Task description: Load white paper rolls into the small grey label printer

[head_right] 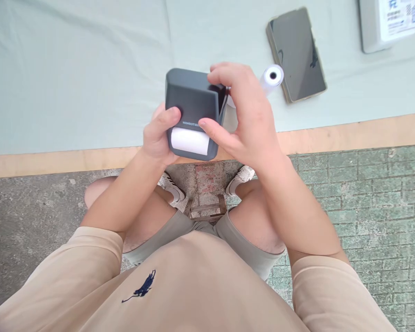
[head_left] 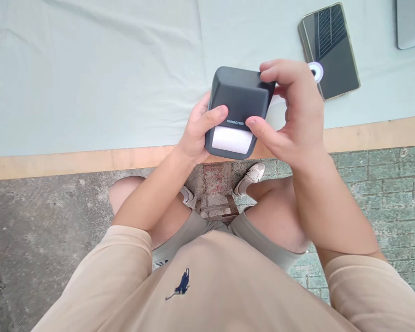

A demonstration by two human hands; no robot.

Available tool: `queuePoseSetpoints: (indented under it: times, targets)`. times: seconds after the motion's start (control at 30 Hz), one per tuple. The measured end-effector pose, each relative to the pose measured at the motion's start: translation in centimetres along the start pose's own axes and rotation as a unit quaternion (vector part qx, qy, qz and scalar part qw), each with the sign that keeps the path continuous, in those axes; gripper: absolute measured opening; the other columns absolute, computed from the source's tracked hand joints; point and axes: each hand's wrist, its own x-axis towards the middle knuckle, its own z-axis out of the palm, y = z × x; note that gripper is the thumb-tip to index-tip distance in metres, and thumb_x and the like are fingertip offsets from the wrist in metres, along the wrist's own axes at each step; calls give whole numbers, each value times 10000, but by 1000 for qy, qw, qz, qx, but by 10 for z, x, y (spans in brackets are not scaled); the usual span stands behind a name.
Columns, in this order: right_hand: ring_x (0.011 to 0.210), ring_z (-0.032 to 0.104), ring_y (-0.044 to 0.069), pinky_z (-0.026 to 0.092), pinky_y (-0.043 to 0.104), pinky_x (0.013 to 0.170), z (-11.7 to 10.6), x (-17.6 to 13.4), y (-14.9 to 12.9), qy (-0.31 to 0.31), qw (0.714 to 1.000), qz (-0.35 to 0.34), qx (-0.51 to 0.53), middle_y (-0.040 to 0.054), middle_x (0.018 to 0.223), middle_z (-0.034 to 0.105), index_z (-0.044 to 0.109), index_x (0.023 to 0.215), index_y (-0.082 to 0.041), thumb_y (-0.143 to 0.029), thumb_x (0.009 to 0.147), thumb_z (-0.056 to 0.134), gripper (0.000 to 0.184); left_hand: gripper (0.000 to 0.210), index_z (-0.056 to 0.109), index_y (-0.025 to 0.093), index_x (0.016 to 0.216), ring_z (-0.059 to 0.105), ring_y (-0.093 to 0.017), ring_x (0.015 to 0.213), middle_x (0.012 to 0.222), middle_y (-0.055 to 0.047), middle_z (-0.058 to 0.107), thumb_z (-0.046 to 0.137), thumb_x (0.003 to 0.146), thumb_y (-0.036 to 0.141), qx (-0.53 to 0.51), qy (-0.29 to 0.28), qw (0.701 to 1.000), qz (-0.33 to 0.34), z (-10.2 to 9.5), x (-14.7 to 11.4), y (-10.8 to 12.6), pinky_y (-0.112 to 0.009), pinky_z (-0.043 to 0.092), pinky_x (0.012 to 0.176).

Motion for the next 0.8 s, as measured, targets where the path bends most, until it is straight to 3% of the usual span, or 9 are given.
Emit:
queuePoseSetpoints:
  times: [0.13,0.3,0.47,0.6,0.8]
  targets:
    - [1201,522,192,522,344,920,2,0,5,-2,999,11,33,60,1202,545,469,1139,-270,-321,814,642,371,227,573,198,1062,624,-253,1170,935,-35,667,560,853,286,3,2,1000,9,0,0,0,-282,565,704]
    - [1188,524,193,524,353,918,4,1,4,1,999,21,28,56,1194,549,476,1117,-274,-342,825,626,336,256,594,201,1045,640,-246,1133,955,-31,670,612,828,336,-1,17,1000,3,2,0,0,-258,530,662]
    - [1214,513,198,515,366,925,6,2,3,-3,1000,27,8,59,1199,553,477,1109,-266,-375,859,564,286,230,616,239,1011,670,-215,993,966,-29,690,627,811,350,-29,45,998,-16,6,0,3,-304,533,747]
    - [1220,516,206,506,376,944,6,0,2,-1,1000,25,-1,56,1217,551,490,1125,-275,-366,874,525,269,298,624,223,948,598,-280,1151,974,-66,703,434,852,432,-53,39,997,-43,2,3,3,-416,526,921]
    - [1223,506,224,468,430,1011,1,-2,3,28,999,-14,-38,98,1252,530,514,1150,-255,-385,863,512,316,238,586,187,871,531,-260,1286,915,-35,675,373,878,295,-10,77,997,-18,-6,7,-2,-430,504,1021]
